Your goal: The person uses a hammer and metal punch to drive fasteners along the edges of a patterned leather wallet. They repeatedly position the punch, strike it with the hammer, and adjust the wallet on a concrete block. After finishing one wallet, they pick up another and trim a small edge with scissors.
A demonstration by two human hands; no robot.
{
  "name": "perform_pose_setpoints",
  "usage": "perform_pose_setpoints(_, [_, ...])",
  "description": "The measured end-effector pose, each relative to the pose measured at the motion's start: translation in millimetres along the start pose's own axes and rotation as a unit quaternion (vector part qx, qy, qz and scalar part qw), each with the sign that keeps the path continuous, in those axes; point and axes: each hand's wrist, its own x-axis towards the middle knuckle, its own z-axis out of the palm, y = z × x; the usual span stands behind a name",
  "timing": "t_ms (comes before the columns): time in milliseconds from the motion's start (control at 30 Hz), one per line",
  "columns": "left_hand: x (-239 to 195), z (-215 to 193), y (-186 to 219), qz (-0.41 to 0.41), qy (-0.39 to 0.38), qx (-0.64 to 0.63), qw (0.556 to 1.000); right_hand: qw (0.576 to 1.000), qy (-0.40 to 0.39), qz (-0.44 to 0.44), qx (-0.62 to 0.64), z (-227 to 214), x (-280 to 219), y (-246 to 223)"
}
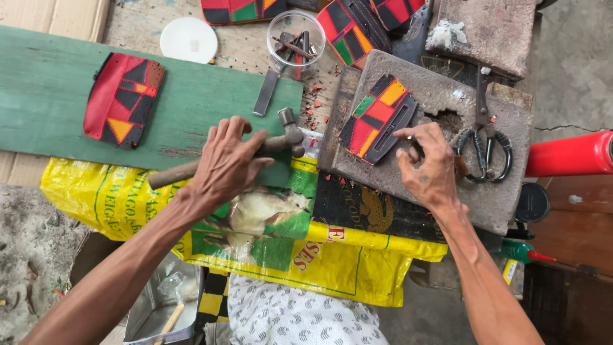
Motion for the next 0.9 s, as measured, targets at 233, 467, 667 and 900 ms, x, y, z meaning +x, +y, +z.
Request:
perform_pose_setpoints(233, [76.3, 63.1, 52.6, -0.119, -0.071, -0.298, 0.945, 0.993, 0.043, 0.100, 0.034, 12.6, 2.8, 18.6])
perform_pose_setpoints(467, [104.0, 93.2, 65.6, -0.115, -0.071, -0.365, 0.921, 0.930, 0.007, 0.186, 0.316, 19.9, 15.2, 29.4])
perform_pose_setpoints(667, [90.9, 92.5, 55.3, -0.108, -0.070, -0.560, 0.819, 0.913, -0.068, 0.171, 0.364, 22.7, 23.5, 23.2])
perform_pose_setpoints(900, [91.3, 95.1, 53.6, -0.118, -0.040, -0.477, 0.870, 0.993, -0.018, 0.064, 0.096, 22.8, 23.9, -5.4])
